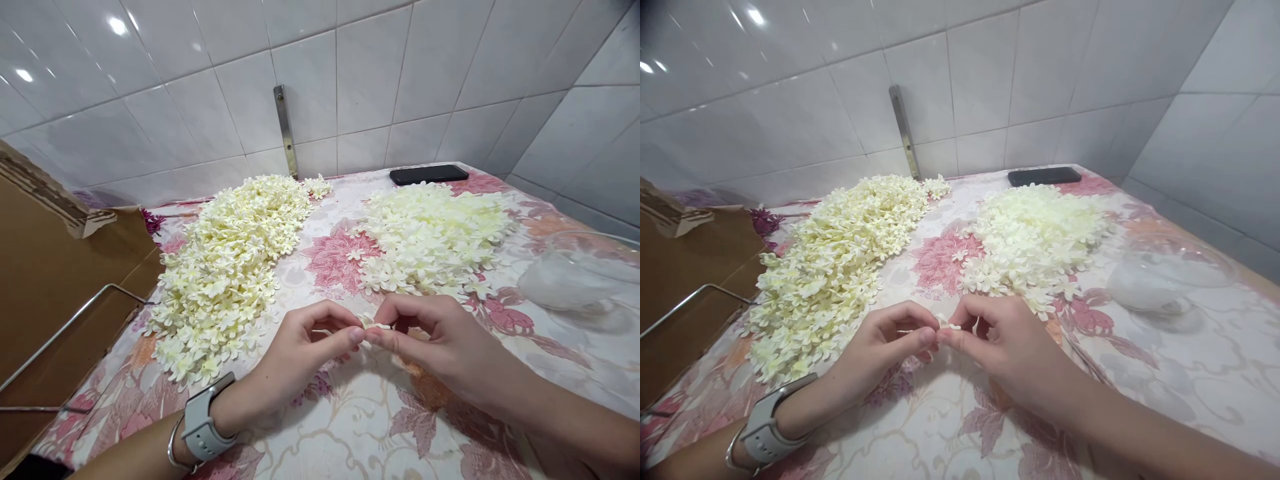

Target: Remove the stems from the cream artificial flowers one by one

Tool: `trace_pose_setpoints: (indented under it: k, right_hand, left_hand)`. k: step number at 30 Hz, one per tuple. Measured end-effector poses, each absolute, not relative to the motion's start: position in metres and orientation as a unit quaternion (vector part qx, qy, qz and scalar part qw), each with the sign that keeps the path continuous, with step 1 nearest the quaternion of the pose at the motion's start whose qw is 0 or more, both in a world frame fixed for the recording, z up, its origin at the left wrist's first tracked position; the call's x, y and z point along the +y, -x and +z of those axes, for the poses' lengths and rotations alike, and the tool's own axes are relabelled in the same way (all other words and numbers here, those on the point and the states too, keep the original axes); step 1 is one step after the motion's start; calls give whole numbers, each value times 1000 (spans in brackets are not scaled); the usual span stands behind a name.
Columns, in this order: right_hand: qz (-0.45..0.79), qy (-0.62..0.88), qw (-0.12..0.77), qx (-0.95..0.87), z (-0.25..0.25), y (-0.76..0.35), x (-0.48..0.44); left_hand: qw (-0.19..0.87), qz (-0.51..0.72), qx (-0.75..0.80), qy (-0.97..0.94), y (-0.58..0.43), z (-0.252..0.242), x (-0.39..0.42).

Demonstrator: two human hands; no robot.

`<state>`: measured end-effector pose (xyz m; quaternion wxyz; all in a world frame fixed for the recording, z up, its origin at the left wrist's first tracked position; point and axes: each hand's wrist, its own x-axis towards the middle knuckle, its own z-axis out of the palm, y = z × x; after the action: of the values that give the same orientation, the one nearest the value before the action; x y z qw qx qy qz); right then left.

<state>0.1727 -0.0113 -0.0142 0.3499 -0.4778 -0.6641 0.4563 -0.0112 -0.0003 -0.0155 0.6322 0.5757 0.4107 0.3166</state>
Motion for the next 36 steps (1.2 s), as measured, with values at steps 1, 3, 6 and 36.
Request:
trace_pose_setpoints:
  k: [1,3,6,36]
  right_hand:
    - [474,477,356,-649,-15,-172,-11]
    - [514,473,366,-614,-15,-172,-10]
    - [550,459,360,-597,-13,-171,-10]
    - [524,505,389,-565,-17,-173,-11]
  left_hand:
    - [630,320,406,-579,11,-16,-1]
    - [614,335,398,-594,11,-16,-1]
    - [539,366,407,-640,12,-17,-2]
    - [360,377,436,-734,15,-16,7]
